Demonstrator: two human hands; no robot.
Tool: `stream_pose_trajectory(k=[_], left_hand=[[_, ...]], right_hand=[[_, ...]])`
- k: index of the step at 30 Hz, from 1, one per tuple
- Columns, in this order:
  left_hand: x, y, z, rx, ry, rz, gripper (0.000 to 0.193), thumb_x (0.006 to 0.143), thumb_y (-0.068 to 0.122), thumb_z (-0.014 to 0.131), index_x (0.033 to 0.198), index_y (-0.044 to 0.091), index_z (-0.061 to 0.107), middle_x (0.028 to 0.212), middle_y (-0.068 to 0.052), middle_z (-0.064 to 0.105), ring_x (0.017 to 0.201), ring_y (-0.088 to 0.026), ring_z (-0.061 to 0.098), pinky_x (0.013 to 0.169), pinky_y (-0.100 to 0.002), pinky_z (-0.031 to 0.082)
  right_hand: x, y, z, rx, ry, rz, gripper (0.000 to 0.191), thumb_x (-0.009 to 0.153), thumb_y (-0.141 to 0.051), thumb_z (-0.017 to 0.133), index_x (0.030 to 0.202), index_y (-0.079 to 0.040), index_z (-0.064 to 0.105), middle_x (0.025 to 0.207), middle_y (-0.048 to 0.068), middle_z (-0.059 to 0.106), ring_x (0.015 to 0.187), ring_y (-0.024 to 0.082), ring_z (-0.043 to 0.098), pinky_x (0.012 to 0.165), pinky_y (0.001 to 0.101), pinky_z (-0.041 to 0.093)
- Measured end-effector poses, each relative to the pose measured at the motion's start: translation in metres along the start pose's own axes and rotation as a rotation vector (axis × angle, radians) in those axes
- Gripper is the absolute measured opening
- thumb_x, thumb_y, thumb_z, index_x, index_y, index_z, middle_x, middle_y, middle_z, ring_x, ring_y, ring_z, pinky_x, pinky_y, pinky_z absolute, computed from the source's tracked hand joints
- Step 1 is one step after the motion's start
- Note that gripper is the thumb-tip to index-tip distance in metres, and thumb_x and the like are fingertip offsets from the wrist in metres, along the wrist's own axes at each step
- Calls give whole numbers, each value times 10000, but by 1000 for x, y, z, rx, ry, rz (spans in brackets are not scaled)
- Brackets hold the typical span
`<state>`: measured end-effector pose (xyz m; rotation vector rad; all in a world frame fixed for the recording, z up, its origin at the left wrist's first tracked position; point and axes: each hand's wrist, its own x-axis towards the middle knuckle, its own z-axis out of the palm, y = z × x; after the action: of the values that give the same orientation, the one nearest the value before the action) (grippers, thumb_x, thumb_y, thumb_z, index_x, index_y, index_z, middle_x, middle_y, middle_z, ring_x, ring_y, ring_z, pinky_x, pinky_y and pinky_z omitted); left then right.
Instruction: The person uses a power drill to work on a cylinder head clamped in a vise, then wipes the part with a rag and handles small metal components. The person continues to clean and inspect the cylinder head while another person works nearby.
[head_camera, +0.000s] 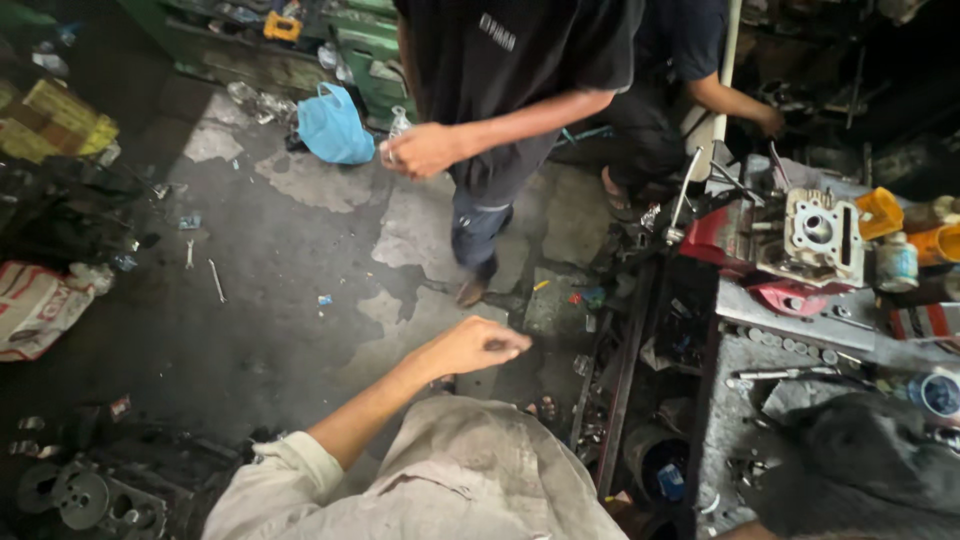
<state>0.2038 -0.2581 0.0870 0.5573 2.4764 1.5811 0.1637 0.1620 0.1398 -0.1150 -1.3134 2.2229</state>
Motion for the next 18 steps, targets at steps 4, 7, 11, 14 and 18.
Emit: stream_pose_trajectory(k=[4, 7, 11, 14, 18], left_hand=[[30, 28, 33, -69, 229, 285, 597, 951, 280, 742, 1475, 70, 550, 1408, -207, 630, 1264, -365, 643, 1057, -439, 514], [49, 43, 74, -128, 163, 377, 622, 908, 284, 784, 1412, 4, 552, 1321, -244, 632, 1198, -387, 646, 1015, -435, 523], [44, 26, 95, -112, 7, 407, 348, 902, 263, 822, 1162, 48, 737, 1053, -151, 754, 943, -292, 744, 832, -368, 585], [19, 6, 84, -196, -31, 368, 250, 851, 215, 840, 1034, 59, 775, 926, -118, 760, 810, -243, 755, 725, -337, 587], [-1, 0, 62, -284, -171, 93, 157, 835, 153, 812, 967, 69, 793, 873, -85, 794, 737, -204, 770, 666, -319, 585]], right_hand=[[-28, 16, 16, -36, -18, 161, 398, 1030, -432, 490, 1246, -117, 604, 1159, 83, 664, 1041, 264, 668, 937, 436, 575], [-55, 39, 49, -65, -2, 285, 394, 1035, -419, 498, 1257, -110, 600, 1158, 88, 664, 1037, 268, 669, 935, 438, 576], [-49, 21, 46, -13, 157, 107, 389, 1041, -402, 508, 1270, -100, 595, 1158, 94, 663, 1033, 273, 670, 932, 440, 577], [-29, -20, 6, 32, 234, -88, 386, 1045, -390, 516, 1281, -93, 591, 1158, 98, 663, 1030, 277, 671, 930, 441, 578], [-39, -54, -37, 6, 184, -227, 382, 1052, -373, 527, 1294, -84, 585, 1157, 104, 662, 1026, 283, 673, 927, 444, 579]])
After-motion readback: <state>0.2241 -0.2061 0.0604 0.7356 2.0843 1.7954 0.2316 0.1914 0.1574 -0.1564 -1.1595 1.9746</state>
